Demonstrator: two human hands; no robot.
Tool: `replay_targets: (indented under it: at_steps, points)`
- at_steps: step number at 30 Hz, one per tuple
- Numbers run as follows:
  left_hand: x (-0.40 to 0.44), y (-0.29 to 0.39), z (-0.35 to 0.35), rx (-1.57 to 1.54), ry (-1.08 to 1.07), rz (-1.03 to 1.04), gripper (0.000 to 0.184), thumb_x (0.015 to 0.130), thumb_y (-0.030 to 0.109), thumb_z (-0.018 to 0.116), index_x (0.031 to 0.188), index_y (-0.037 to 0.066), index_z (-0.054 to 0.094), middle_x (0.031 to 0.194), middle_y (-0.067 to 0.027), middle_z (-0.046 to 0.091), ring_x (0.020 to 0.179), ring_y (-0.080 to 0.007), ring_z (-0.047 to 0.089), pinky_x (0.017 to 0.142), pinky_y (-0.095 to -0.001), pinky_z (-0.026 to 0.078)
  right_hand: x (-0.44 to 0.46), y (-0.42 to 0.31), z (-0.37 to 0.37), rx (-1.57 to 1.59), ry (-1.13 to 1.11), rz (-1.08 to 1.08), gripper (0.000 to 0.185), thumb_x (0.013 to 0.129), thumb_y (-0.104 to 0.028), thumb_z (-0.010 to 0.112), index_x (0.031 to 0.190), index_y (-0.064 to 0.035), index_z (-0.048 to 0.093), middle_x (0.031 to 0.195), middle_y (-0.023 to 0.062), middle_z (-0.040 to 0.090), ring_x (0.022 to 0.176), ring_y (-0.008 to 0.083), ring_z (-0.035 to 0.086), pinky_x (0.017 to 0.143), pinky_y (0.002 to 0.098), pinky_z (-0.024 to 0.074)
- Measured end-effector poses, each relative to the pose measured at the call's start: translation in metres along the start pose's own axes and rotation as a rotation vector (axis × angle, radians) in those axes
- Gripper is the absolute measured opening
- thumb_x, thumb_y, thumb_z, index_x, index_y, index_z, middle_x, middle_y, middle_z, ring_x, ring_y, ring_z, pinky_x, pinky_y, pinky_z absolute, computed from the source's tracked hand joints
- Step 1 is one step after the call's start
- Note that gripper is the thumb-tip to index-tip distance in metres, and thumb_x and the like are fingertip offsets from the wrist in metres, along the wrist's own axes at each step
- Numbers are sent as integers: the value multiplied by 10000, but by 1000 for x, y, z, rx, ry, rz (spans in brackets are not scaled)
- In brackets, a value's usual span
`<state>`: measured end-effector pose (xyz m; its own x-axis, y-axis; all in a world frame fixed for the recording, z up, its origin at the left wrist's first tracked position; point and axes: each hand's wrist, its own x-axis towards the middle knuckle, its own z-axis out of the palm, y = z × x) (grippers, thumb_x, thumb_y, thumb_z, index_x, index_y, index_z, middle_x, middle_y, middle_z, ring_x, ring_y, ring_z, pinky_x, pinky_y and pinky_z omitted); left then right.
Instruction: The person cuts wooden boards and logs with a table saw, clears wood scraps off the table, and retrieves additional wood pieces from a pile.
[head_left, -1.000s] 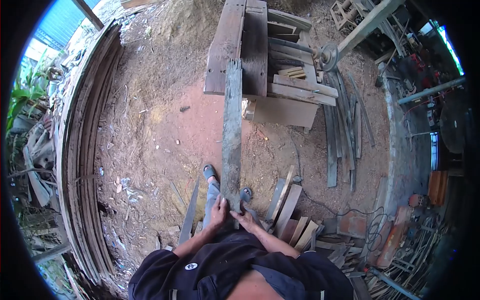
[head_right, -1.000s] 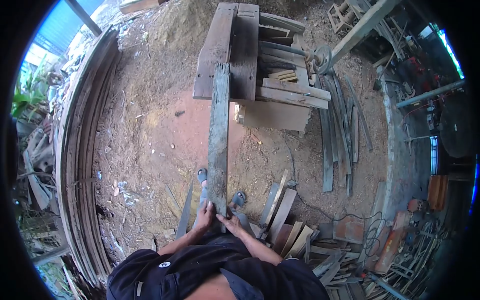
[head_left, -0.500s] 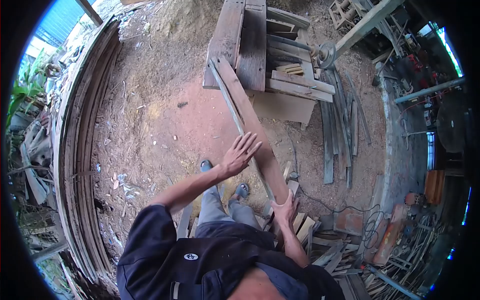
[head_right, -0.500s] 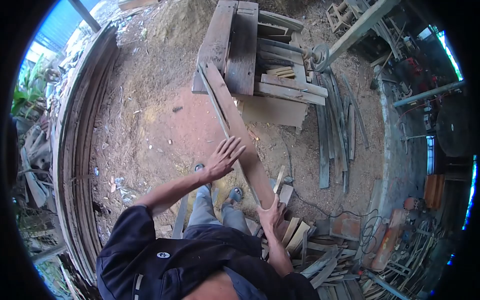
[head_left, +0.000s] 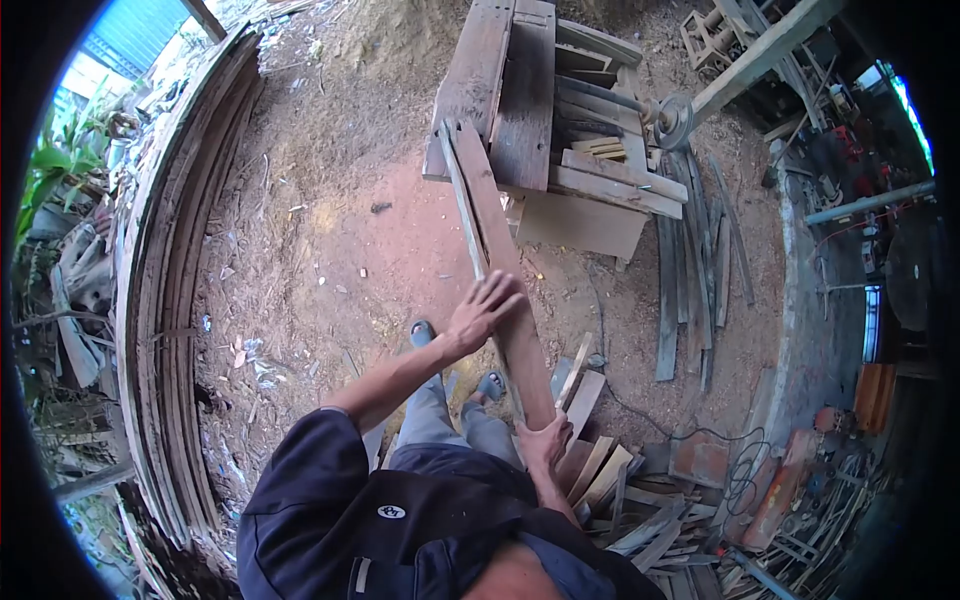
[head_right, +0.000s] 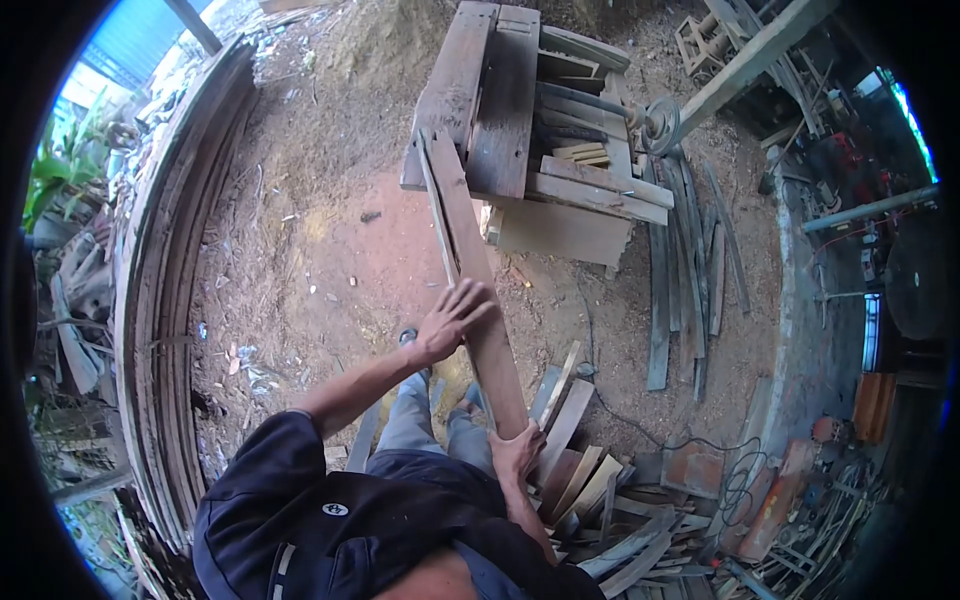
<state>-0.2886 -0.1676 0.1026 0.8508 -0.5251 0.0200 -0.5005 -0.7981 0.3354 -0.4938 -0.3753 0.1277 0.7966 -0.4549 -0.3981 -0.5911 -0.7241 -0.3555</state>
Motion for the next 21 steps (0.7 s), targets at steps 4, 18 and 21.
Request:
replay_targets:
  at_steps: [4, 18, 21]
  points:
    - [-24, 0, 36, -420, 397, -534, 757, 820, 66, 607, 1497, 63, 268, 1546, -297, 164, 1425, -448, 216, 1166, -488, 245, 4, 6, 1, -17, 28, -28, 826, 625, -303, 852, 1253, -12, 399, 1155, 257, 474, 1118, 420, 472, 919, 506, 451]
    - [31, 9, 10, -1798, -52, -1015, 714, 848, 571, 673, 1302, 51, 490, 1166, -110, 616, 1038, -244, 603, 872, -446, 507, -8, 2, -24, -237, 233, 56, 821, 605, -345, 873, 1239, -64, 434, 1136, 200, 489, 1076, 402, 518, 896, 514, 444]
    - [29, -12, 66, -2091, -134, -848, 699, 854, 550, 677, 1328, 68, 499, 1212, -90, 619, 1095, -240, 594, 941, -423, 470, -5, -3, -29, -251, 394, -11, 822, 589, -340, 889, 1236, -90, 447, 1139, 175, 491, 1073, 391, 525, 880, 515, 443]
